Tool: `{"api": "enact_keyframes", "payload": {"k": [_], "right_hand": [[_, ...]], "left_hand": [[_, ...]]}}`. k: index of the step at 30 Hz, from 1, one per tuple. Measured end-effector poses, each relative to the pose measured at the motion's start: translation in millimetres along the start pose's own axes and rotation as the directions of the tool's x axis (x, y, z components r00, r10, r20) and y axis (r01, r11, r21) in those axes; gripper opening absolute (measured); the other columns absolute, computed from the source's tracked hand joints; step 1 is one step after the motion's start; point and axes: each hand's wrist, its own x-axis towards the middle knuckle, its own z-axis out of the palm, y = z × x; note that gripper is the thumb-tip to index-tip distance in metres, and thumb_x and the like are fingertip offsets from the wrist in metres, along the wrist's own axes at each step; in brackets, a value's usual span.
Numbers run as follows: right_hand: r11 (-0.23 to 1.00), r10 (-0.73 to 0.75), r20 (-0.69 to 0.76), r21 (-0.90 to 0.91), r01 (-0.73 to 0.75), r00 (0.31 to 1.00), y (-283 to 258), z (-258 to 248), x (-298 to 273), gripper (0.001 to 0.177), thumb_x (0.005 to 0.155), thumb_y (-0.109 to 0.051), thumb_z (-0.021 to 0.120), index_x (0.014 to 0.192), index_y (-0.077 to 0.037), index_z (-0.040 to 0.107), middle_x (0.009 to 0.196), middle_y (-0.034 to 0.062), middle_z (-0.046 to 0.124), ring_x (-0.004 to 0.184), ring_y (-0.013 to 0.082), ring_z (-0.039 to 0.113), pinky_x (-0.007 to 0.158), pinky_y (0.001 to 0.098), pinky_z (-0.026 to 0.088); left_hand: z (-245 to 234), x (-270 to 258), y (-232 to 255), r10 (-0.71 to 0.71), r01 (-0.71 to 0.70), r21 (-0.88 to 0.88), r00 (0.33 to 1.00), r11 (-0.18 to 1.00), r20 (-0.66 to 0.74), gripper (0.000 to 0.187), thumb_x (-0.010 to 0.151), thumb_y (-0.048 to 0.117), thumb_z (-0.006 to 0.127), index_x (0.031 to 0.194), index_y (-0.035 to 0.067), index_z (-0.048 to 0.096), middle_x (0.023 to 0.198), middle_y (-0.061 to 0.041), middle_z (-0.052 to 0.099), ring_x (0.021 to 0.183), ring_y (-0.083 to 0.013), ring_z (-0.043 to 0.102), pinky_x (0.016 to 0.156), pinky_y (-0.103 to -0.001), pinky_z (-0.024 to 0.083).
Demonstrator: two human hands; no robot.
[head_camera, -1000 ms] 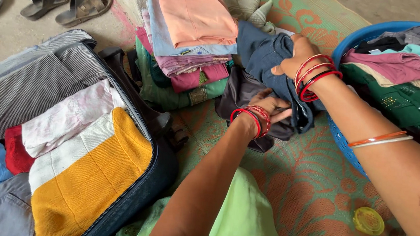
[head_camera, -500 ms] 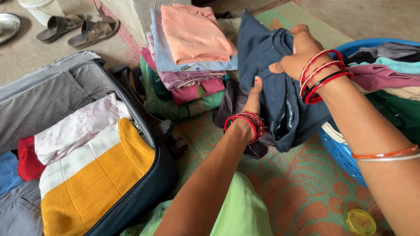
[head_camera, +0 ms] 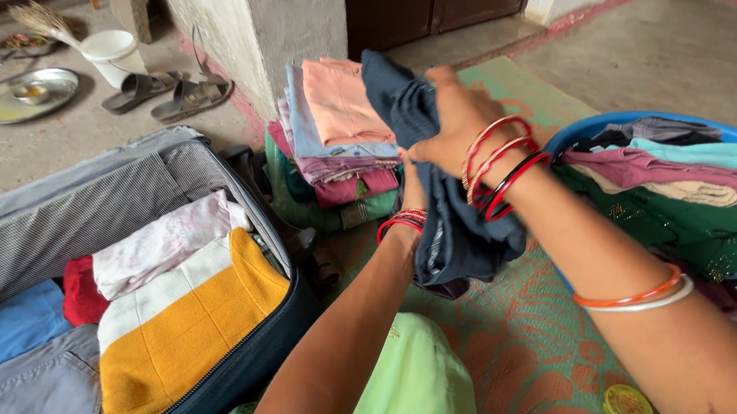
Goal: The person folds and places various clothing items into an open suitcase. They handle shirts, pants, and other garments, arranging them neatly inside the luggage.
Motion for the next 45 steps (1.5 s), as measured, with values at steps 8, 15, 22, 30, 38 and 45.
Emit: {"api": "enact_keyframes", "payload": {"k": [8, 15, 22, 30, 38, 45], "right_hand": [[0.96, -0.276, -0.024, -0.058, 0.274, 0.961, -57.2, 35.9, -10.7, 0.08, 0.072, -0.039, 0.086, 0.125, 0.008, 0.049, 0.099, 0.0311, 0.071, 0.096, 0.048, 0.069, 0.087, 0.0544, 0.053], [0.962, -0.248, 0.231, -0.056, 0.267, 0.941, -104.3, 36.4, -23.9, 0.076, 0.084, -0.063, 0.07, 0.114, 0.007, 0.061, 0.092, 0.0282, 0.071, 0.092, 0.0449, 0.07, 0.085, 0.0537, 0.054], [0.905, -0.368, 0.144, 0.281, 0.318, 0.919, -112.0, 26.5, -3.5, 0.043, 0.099, -0.045, 0.055, 0.107, -0.01, 0.079, 0.097, 0.0124, 0.079, 0.095, 0.0303, 0.075, 0.087, 0.0441, 0.056], [0.782, -0.569, -0.092, 0.249, 0.572, 0.817, -126.3, 51.3, 9.2, 0.056, 0.1, -0.042, 0.058, 0.141, -0.004, 0.057, 0.141, 0.0216, 0.06, 0.134, 0.0374, 0.053, 0.111, 0.0469, 0.038], [0.729, -0.625, 0.002, 0.359, 0.583, 0.781, -170.6, 75.8, 8.0, 0.065, 0.105, -0.05, 0.046, 0.156, -0.01, 0.041, 0.161, 0.023, 0.038, 0.152, 0.0373, 0.032, 0.123, 0.0456, 0.026], [0.8, -0.548, 0.163, 0.389, 0.457, 0.82, -188.4, 74.5, 22.2, 0.07, 0.1, -0.056, 0.043, 0.156, -0.014, 0.038, 0.162, 0.0183, 0.034, 0.151, 0.0312, 0.03, 0.12, 0.0405, 0.025]], "left_hand": [[-73.7, -15.5, 4.2, 0.186, -0.168, -0.183, 0.978, 0.969, 0.09, 0.071, 0.105, 0.061, 0.037, 0.151, 0.008, 0.046, 0.148, -0.02, 0.055, 0.134, -0.032, 0.056, 0.115, -0.046, 0.046], [-105.5, -11.4, 27.7, 0.541, -0.454, -0.329, 0.799, 0.828, 0.261, 0.06, 0.119, 0.053, 0.037, 0.149, 0.001, 0.045, 0.145, -0.021, 0.056, 0.132, -0.0272, 0.059, 0.11, -0.04, 0.049], [-97.7, -62.2, 78.5, 0.476, -0.44, -0.218, 0.865, 0.871, 0.156, 0.061, 0.12, 0.053, 0.038, 0.148, -0.001, 0.045, 0.145, -0.022, 0.056, 0.132, -0.0282, 0.059, 0.109, -0.04, 0.049], [-64.2, -142.9, 151.1, 0.51, -0.503, -0.117, 0.858, 0.857, 0.05, 0.063, 0.117, 0.054, 0.039, 0.148, 0.0, 0.045, 0.145, -0.021, 0.056, 0.131, -0.0285, 0.059, 0.108, -0.041, 0.049], [-64.8, -199.5, 203.0, 0.557, -0.558, -0.041, 0.83, 0.829, -0.034, 0.065, 0.114, 0.056, 0.04, 0.148, 0.001, 0.046, 0.145, -0.02, 0.056, 0.13, -0.0287, 0.058, 0.107, -0.041, 0.048], [-79.0, -250.5, 243.7, 0.554, -0.553, 0.056, 0.816, 0.831, -0.166, 0.068, 0.111, 0.058, 0.041, 0.149, 0.001, 0.046, 0.146, -0.02, 0.056, 0.13, -0.029, 0.058, 0.106, -0.042, 0.048]]}}
